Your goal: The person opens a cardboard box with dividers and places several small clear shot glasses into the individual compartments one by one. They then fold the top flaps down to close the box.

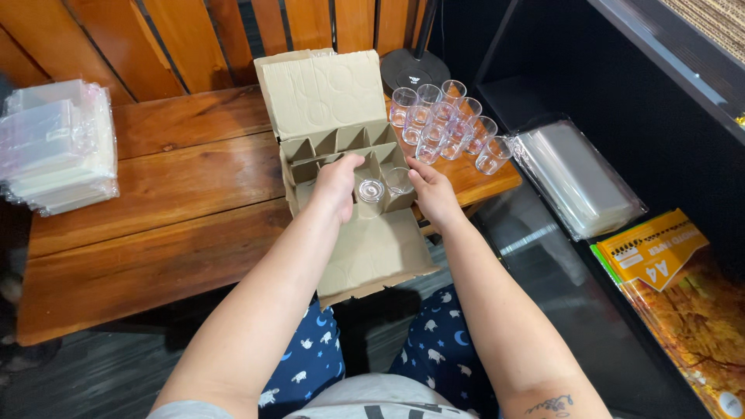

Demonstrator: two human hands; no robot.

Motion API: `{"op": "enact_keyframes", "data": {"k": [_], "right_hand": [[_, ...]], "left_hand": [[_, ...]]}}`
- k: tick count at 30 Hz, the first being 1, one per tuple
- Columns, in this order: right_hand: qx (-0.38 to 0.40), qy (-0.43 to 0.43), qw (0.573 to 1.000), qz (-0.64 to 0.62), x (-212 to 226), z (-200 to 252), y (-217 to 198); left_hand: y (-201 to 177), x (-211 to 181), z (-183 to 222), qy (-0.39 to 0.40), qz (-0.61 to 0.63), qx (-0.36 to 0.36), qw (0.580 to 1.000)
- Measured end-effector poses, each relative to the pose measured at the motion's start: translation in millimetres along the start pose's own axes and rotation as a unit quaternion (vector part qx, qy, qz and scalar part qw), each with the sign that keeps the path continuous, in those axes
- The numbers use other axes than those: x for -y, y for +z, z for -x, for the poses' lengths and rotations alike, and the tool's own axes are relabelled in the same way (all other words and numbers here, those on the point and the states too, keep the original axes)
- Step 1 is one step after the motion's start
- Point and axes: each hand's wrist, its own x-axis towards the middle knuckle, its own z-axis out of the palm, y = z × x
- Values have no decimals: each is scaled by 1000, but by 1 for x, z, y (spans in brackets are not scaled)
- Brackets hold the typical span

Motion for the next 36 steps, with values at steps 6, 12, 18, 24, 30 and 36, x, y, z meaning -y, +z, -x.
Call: {"op": "enact_keyframes", "data": {"k": [6, 12, 18, 24, 30, 36], "right_hand": [[4, -6, 1000, -13, 3, 7, 0], [8, -17, 1000, -18, -4, 2, -2], [14, -16, 1000, -21, -12, -1, -6], [-21, 3, 999, -44, 2, 12, 0], [-39, 10, 998, -42, 16, 22, -16], [-81, -20, 995, -56, 0, 21, -49]], "left_hand": [[9, -1, 5, -8, 39, 6, 999], [3, 18, -22, 13, 43, -6, 999], [1, 21, -8, 44, -6, -9, 999], [0, 8, -1, 82, -41, 7, 996], [13, 0, 8, 103, -139, 7, 985], [41, 2, 26, 152, -208, -25, 966]]}}
